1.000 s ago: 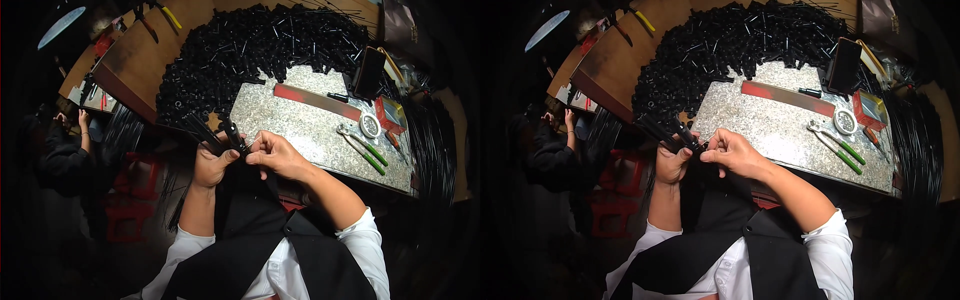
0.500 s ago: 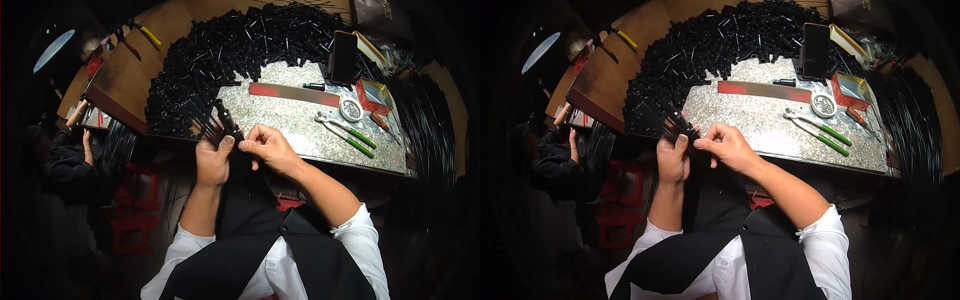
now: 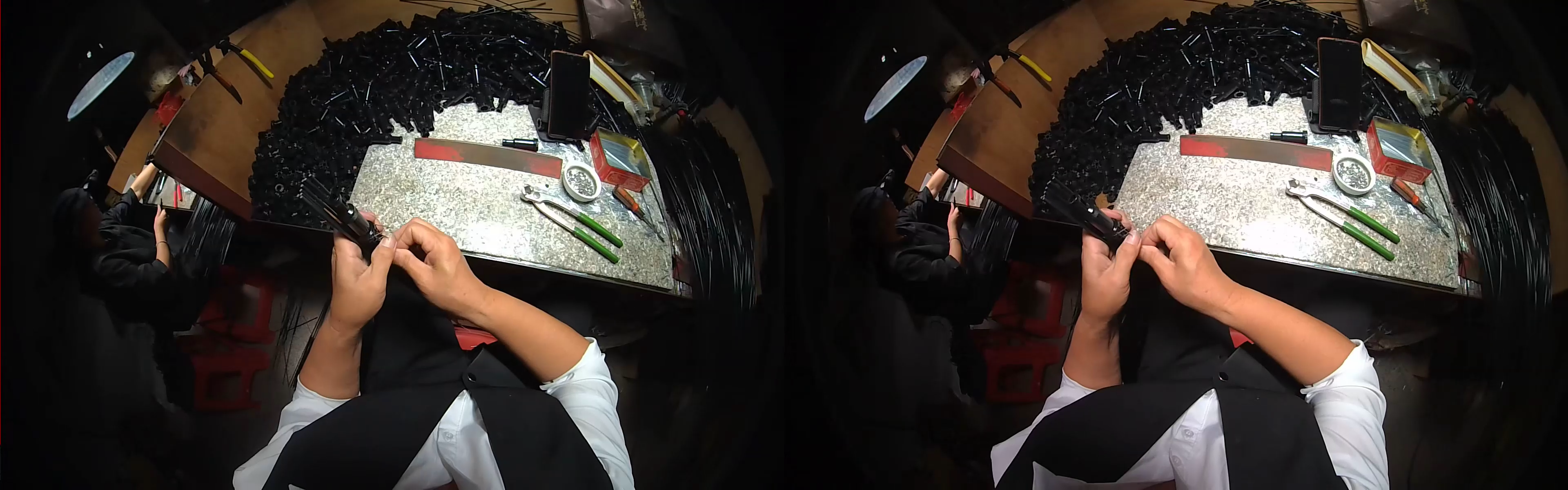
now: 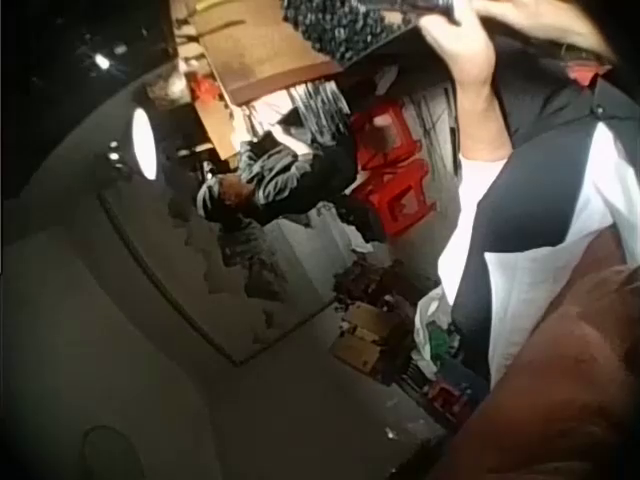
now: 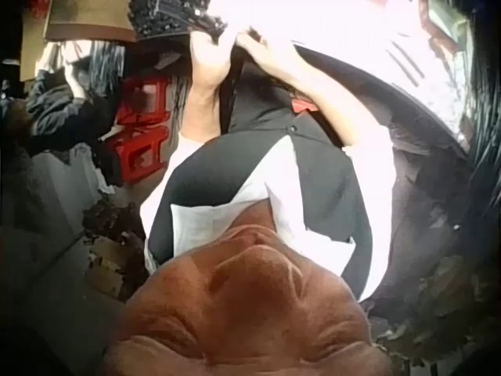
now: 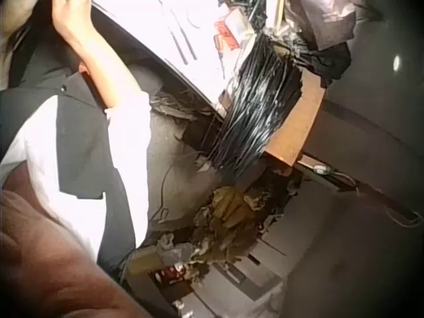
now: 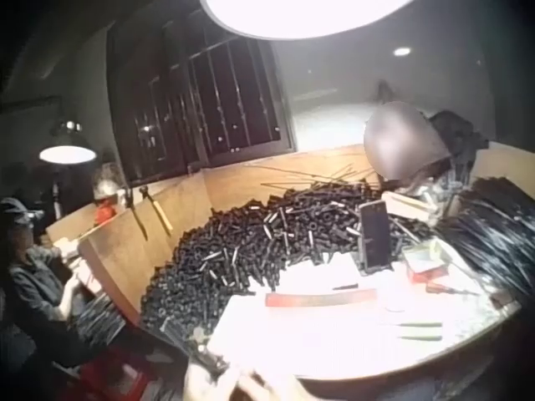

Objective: The recorder groups thin black wires, measures them, and uses pliers to crimp and secure them into metal collar components at an assembly station.

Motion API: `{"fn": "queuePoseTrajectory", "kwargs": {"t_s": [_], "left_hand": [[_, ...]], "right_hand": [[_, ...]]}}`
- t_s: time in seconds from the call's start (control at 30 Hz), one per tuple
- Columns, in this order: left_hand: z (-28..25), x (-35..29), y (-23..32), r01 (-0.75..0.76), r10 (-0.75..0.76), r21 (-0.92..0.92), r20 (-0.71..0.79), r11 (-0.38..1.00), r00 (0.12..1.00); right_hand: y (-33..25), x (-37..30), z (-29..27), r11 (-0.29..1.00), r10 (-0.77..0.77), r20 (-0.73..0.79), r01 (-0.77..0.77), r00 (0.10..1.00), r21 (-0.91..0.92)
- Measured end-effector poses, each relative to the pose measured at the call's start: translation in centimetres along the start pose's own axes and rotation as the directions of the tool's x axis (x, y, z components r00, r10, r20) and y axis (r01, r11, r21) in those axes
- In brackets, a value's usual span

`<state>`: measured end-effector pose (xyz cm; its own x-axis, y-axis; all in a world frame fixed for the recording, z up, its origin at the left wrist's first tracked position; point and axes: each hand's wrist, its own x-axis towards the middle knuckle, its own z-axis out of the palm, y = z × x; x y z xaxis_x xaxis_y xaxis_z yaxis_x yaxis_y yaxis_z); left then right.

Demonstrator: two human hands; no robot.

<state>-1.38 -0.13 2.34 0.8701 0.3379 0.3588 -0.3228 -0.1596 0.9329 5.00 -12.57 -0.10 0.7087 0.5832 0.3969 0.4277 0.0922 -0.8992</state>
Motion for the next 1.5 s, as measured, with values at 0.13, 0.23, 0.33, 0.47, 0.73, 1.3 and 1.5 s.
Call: {"fn": "queuePoseTrajectory", "kwargs": {"t_s": [0.13,0.23,0.33,0.47,0.73,1.3,1.5], "left_hand": [[-0.6,0.2,-0.7,-0.07,0.066,0.102,0.044,0.992,0.997],[-0.5,0.1,-0.6,-0.068,0.066,0.086,0.023,0.994,0.998],[-0.2,0.2,-0.2,-0.082,0.081,0.073,0.015,0.994,0.997],[0.0,0.2,0.0,-0.12,0.118,0.098,0.026,0.988,0.993],[1.8,-0.4,-0.4,-0.049,0.048,0.027,0.02,0.998,0.999],[2.7,1.5,-0.6,0.049,0.04,-0.45,0.186,0.892,0.982],[2.0,0.8,-0.6,-0.037,0.093,-0.398,0.121,0.916,0.988]], "right_hand": [[0.5,0.4,-0.3,0.969,0.073,0.04,-0.08,0.997,0.235],[1.2,0.5,-0.5,0.851,0.239,0.177,-0.294,0.955,0.435],[1.1,0.8,-0.7,0.826,0.243,0.203,-0.312,0.949,0.469],[1.3,1.0,-1.1,0.803,0.296,0.271,-0.392,0.916,0.448],[0.5,-0.5,-3.5,0.991,0.084,0.066,-0.09,0.994,0.101],[0.4,-8.9,-21.0,0.192,-0.043,-0.053,-0.044,0.998,-0.98],[1.7,-7.6,-20.3,0.139,-0.003,-0.006,-0.005,1.0,-0.99]]}}
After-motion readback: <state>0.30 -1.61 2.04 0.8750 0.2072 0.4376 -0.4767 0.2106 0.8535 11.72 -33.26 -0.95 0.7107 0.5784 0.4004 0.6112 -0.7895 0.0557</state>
